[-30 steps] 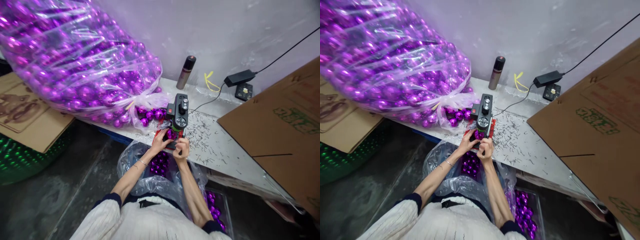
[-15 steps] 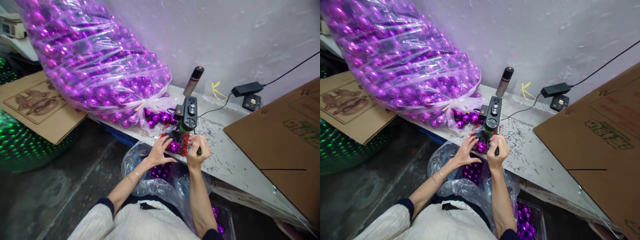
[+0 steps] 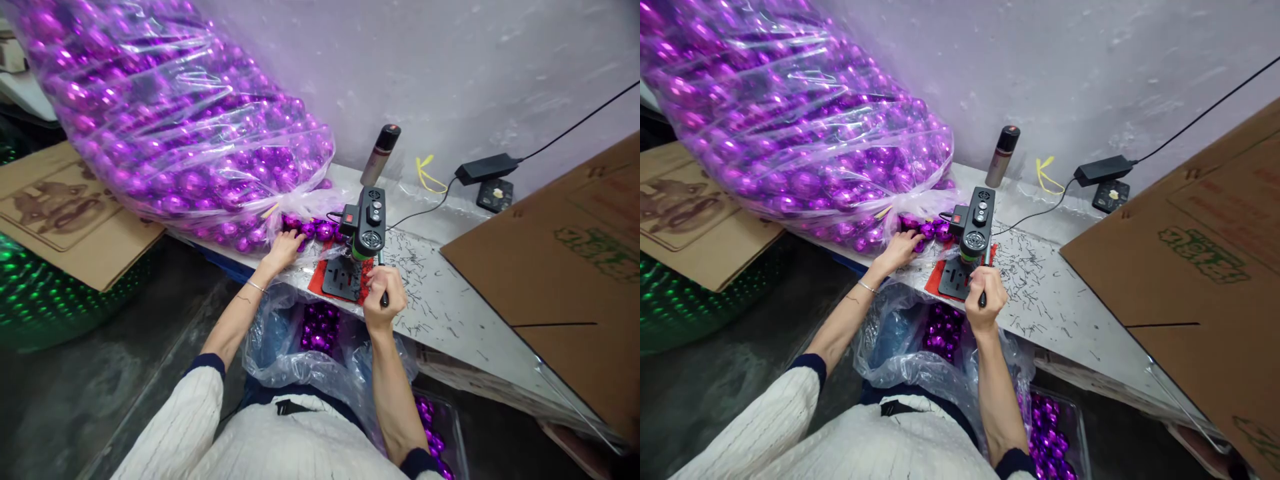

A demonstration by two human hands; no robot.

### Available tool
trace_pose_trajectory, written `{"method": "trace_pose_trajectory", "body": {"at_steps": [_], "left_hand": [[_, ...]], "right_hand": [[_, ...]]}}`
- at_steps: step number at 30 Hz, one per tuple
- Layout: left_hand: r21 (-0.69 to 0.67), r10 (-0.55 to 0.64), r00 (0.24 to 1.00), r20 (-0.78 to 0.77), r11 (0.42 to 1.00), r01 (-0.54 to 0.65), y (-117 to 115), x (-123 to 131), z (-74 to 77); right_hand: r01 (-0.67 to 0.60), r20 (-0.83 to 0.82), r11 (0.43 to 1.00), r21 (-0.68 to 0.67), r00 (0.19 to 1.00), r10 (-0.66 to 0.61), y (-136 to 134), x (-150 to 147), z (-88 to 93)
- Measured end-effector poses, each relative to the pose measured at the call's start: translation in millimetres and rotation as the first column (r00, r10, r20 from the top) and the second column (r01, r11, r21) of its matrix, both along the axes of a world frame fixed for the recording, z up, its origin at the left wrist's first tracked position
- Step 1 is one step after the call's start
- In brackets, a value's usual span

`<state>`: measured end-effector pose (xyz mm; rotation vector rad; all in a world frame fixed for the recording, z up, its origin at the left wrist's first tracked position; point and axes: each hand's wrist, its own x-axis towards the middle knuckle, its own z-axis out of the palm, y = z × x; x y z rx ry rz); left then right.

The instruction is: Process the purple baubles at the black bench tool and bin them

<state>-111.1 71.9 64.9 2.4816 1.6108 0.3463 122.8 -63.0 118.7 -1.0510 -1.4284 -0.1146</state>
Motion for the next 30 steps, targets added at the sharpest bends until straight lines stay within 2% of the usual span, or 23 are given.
{"method": "trace_pose_trajectory", "body": {"at_steps": [3, 6, 9, 14, 19, 26, 30], "left_hand": [[0.021, 0.0, 0.971, 0.24, 1.0, -0.005, -5, 3, 2.9], [-0.008, 0.003, 0.839, 0.544, 1.0, 0.002, -14, 9, 4.1], [-0.102, 0.02, 0.718, 0.696, 0.992, 0.07, -31, 24, -3.9], [-0.179, 0.099, 0.69, 0.717, 0.983, 0.045, -65, 61, -33.4], [-0.083, 0.012, 0.682, 0.732, 0.994, 0.071, -77, 85, -55.7], [0.036, -0.085, 0.695, 0.714, 0.996, 0.084, -65, 93, -63.3], [0.014, -0.065, 0.669, 0.74, 0.997, 0.082, -65, 88, -62.4]], "right_hand": [[-0.008, 0.019, 1.0, -0.004, 1.0, 0.008, 0, 1, 0.0], [-0.018, 0.025, 1.0, 0.012, 1.0, 0.017, 0, 1, 1.4], [-0.018, 0.025, 1.0, 0.024, 1.0, 0.018, 0, 1, 4.7], [-0.028, 0.052, 1.0, 0.002, 0.998, 0.028, 1, 3, 12.8], [-0.034, 0.047, 0.999, -0.012, 0.998, 0.035, 1, 4, 16.0], [-0.017, 0.057, 1.0, -0.018, 0.998, 0.018, -1, 3, 13.2], [-0.02, 0.054, 1.0, -0.01, 0.998, 0.021, -1, 2, 13.1]]}}
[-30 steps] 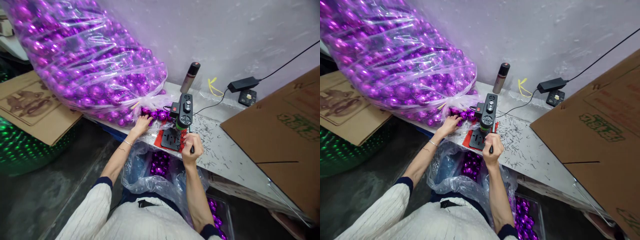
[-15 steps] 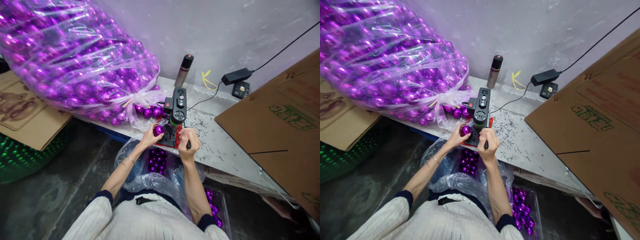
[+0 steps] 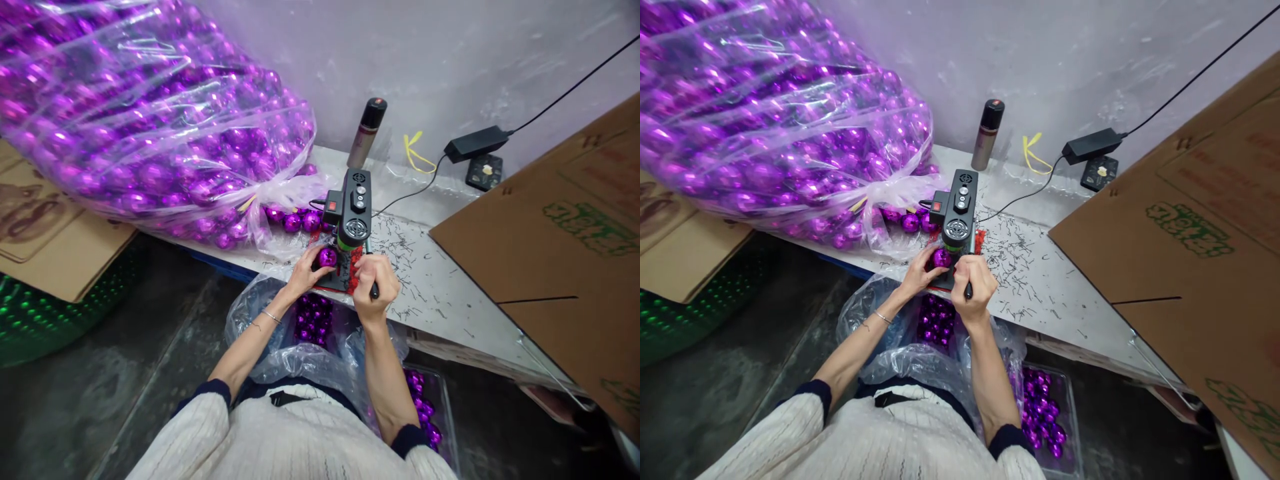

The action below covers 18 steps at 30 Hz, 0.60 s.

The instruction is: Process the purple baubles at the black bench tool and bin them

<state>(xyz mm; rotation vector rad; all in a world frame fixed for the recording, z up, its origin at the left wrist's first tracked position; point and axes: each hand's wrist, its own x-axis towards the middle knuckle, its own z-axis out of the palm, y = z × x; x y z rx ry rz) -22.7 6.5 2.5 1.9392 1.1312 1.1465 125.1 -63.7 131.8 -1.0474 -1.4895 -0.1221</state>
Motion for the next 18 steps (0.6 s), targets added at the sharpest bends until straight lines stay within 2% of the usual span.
{"method": "trace_pose_trajectory", "body": {"at_steps": [5, 9, 14, 18], "left_hand": [[-0.265, 0.116, 0.972, 0.204, 0.962, -0.059, -3, -13, -0.8], [-0.366, 0.177, 0.934, 0.31, 0.929, -0.054, -2, -16, -2.9], [-0.341, 0.137, 0.956, 0.258, 0.939, -0.043, -1, -2, -3.5], [-0.188, 0.105, 0.993, 0.051, 0.978, -0.094, -5, 7, -1.8]], "right_hand": [[-0.005, 0.001, 1.0, -0.002, 1.0, 0.005, 0, 0, 1.4], [-0.002, -0.018, 1.0, -0.006, 1.0, 0.002, 0, -1, 1.8], [-0.009, -0.014, 1.0, -0.013, 1.0, 0.009, -1, 0, 2.5], [-0.017, -0.002, 1.0, -0.015, 1.0, 0.016, -1, 1, 2.4]]}}
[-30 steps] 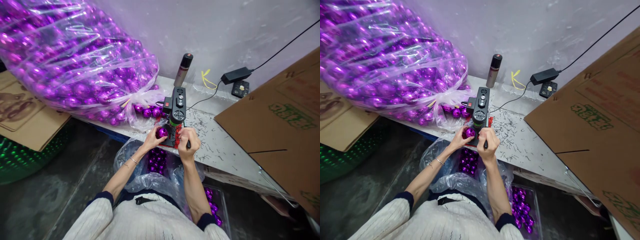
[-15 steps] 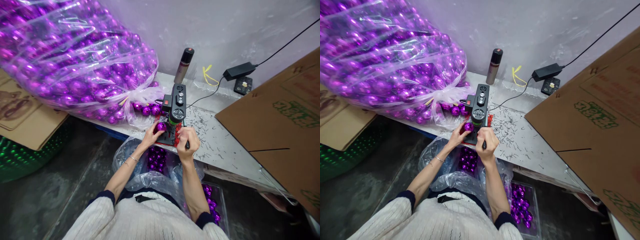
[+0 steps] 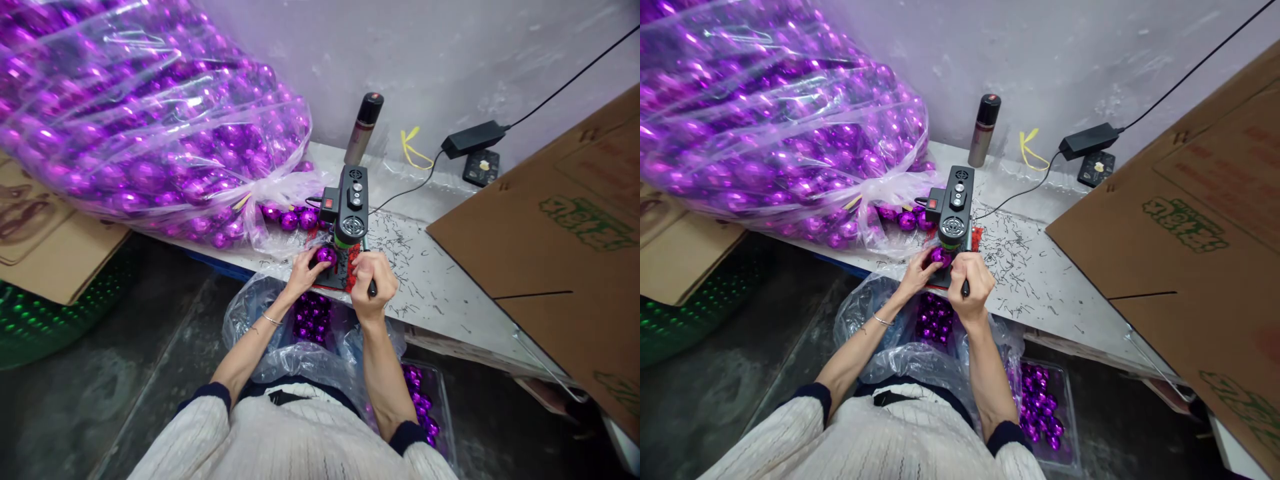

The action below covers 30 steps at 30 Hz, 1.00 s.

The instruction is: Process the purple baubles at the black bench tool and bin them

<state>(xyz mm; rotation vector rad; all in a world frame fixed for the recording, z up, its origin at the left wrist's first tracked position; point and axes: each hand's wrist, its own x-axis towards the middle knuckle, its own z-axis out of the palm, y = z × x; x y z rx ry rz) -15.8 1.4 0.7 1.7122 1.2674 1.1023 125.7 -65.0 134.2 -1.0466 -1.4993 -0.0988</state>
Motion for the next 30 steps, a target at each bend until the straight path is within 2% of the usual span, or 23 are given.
{"method": "trace_pose_trajectory", "body": {"at_steps": [4, 9, 19, 30], "left_hand": [[0.134, -0.031, 0.989, -0.145, 0.99, 0.051, -5, 1, 4.1], [0.291, -0.006, 0.968, -0.252, 0.953, 0.081, -6, 4, 9.3], [0.26, -0.015, 0.942, -0.335, 0.959, 0.108, -11, 9, 21.3], [0.241, -0.037, 0.986, -0.165, 0.967, 0.077, -6, 18, -5.2]], "right_hand": [[0.007, -0.004, 1.0, -0.006, 1.0, -0.007, 0, 0, -1.0], [0.006, 0.0, 1.0, 0.001, 1.0, -0.006, 0, 1, -1.6], [0.015, 0.021, 1.0, -0.003, 1.0, -0.015, -1, 2, -3.3], [0.015, 0.028, 1.0, 0.01, 0.999, -0.015, -2, 2, -4.3]]}}
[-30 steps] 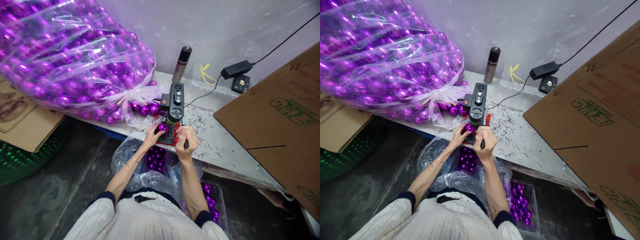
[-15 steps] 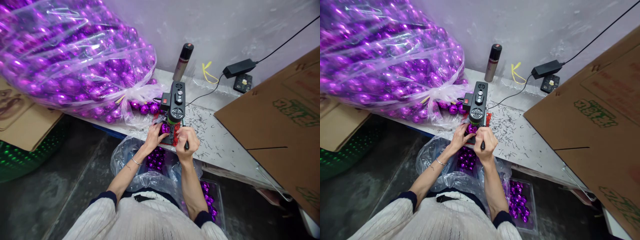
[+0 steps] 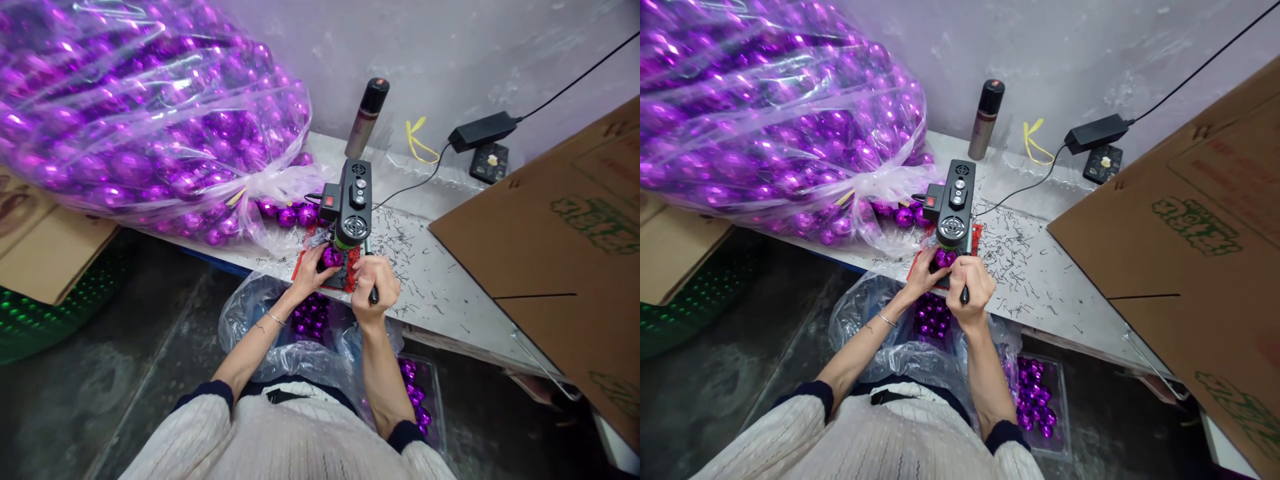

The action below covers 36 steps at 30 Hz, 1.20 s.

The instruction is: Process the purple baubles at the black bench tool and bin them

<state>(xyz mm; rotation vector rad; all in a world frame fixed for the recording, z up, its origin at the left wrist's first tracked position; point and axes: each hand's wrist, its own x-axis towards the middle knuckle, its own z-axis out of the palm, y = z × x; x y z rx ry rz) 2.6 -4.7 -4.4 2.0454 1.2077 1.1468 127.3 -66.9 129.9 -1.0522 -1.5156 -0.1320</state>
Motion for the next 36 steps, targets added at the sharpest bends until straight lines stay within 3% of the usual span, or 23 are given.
{"method": "trace_pose_trajectory", "body": {"at_steps": [10, 21, 25, 28, 31, 34, 36], "left_hand": [[0.024, 0.004, 1.0, -0.011, 1.0, -0.003, -1, 0, -0.7], [0.031, -0.012, 1.0, 0.016, 0.999, 0.012, -1, 0, -3.4], [0.014, -0.021, 1.0, 0.011, 1.0, 0.021, 3, 2, -2.6], [0.005, -0.029, 0.999, 0.017, 1.0, 0.029, -2, 0, 0.1], [0.042, -0.087, 0.996, -0.021, 0.995, 0.088, -24, -10, 4.9], [0.083, -0.132, 0.986, -0.099, 0.987, 0.14, -47, -31, 14.2], [0.107, -0.104, 0.988, -0.114, 0.987, 0.117, -48, -46, 24.2]], "right_hand": [[-0.016, -0.031, 0.998, 0.067, 0.999, 0.018, 3, 1, -53.7], [0.005, 0.027, 0.99, 0.139, 1.0, -0.009, 8, 2, -68.7], [0.001, 0.008, 0.996, 0.085, 1.0, -0.002, 5, 2, -54.6], [0.057, -0.111, 0.998, 0.024, 0.992, -0.054, 6, -1, -26.5], [0.048, -0.151, 0.999, -0.011, 0.987, -0.049, 7, -3, -0.9], [0.016, -0.141, 1.0, -0.01, 0.99, -0.017, 6, -3, 5.5], [0.009, -0.127, 1.0, -0.013, 0.992, -0.01, 4, -3, 0.2]]}}
